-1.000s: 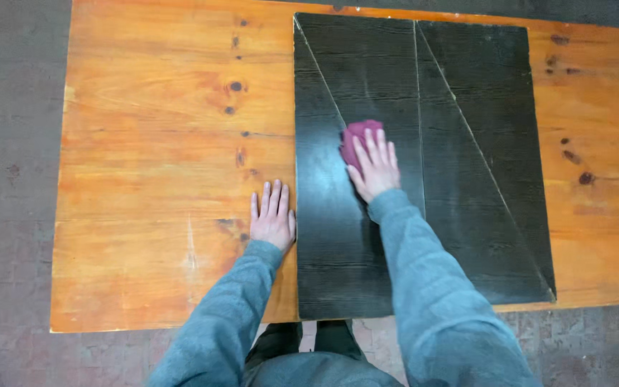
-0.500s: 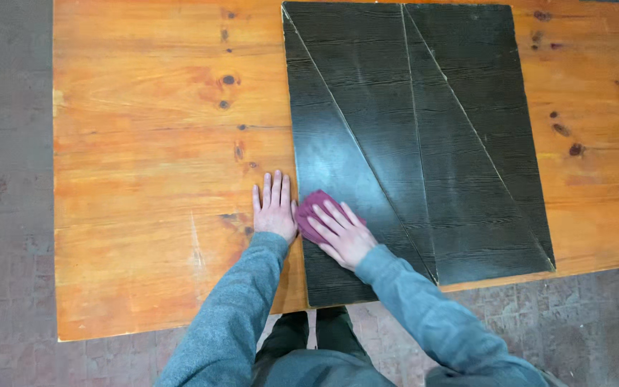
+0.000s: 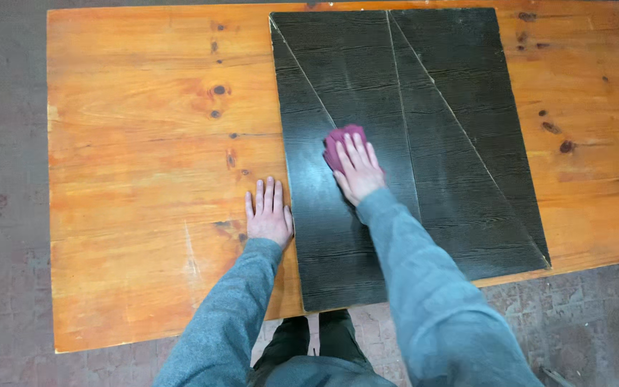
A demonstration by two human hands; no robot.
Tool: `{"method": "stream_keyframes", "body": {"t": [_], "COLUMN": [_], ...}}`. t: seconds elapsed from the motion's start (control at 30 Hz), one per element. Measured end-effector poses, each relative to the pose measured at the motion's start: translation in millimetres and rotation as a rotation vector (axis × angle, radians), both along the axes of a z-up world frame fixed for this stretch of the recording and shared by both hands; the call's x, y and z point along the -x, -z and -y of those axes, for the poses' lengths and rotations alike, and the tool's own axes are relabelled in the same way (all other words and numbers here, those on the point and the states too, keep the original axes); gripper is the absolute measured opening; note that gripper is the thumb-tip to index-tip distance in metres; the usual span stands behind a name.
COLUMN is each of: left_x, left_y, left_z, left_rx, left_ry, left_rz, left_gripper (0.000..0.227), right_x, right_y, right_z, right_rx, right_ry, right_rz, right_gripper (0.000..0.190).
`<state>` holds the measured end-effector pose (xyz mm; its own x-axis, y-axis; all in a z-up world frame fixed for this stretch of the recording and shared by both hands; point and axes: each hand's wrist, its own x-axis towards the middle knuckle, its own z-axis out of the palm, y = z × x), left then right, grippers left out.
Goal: The person wipes the surface of several dark-stained wooden panels with a purple cloth. They move the panels around on a larger wooden workbench, aligning them side by side, and continue wiping each panel thoroughly.
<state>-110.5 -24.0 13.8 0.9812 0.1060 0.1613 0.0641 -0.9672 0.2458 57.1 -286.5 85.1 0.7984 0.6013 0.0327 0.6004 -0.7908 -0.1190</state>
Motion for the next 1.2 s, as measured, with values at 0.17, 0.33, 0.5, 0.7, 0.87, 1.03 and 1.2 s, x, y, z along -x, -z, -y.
{"method": "stream_keyframes", "body": {"t": [0.17, 0.33, 0.5, 0.7, 0.87, 1.03, 1.2], "left_x": [1, -5, 1, -1, 1, -1, 1], "left_y": [5, -1, -12, -17, -13, -9, -5], "left_z": [-1, -4, 2, 2, 3, 2, 0], "left_rx": [-0.014, -0.024, -0.013, -0.017, -0.056, -0.087, -0.065], "left_ry": [-0.001, -0.005, -0.019, -0.024, -0.036, -0.041, -0.028], "left_rz": [0.05, 0.079, 0.016, -0.059, -0.019, 0.065, 0.04], "left_gripper": [0.08, 0.081, 0.08, 0.077, 0.079, 0.078, 0.079], "right_x": [15, 76, 133, 104, 4, -74, -46], "right_y": [-7, -21, -17, -8, -16, 7, -2], "right_z": [-39, -2, 105, 163, 138, 82, 53], "right_rx": [0.073, 0.003, 0.037, 0.025, -0.037, -0.079, 0.017], "right_ry": [-0.144, -0.348, -0.193, -0.046, 0.052, 0.041, -0.052], "right_rz": [-0.023, 0.051, 0.045, 0.039, -0.013, -0.029, -0.001], "right_gripper": [0.081, 0.081, 0.072, 0.079, 0.075, 0.072, 0.073]}}
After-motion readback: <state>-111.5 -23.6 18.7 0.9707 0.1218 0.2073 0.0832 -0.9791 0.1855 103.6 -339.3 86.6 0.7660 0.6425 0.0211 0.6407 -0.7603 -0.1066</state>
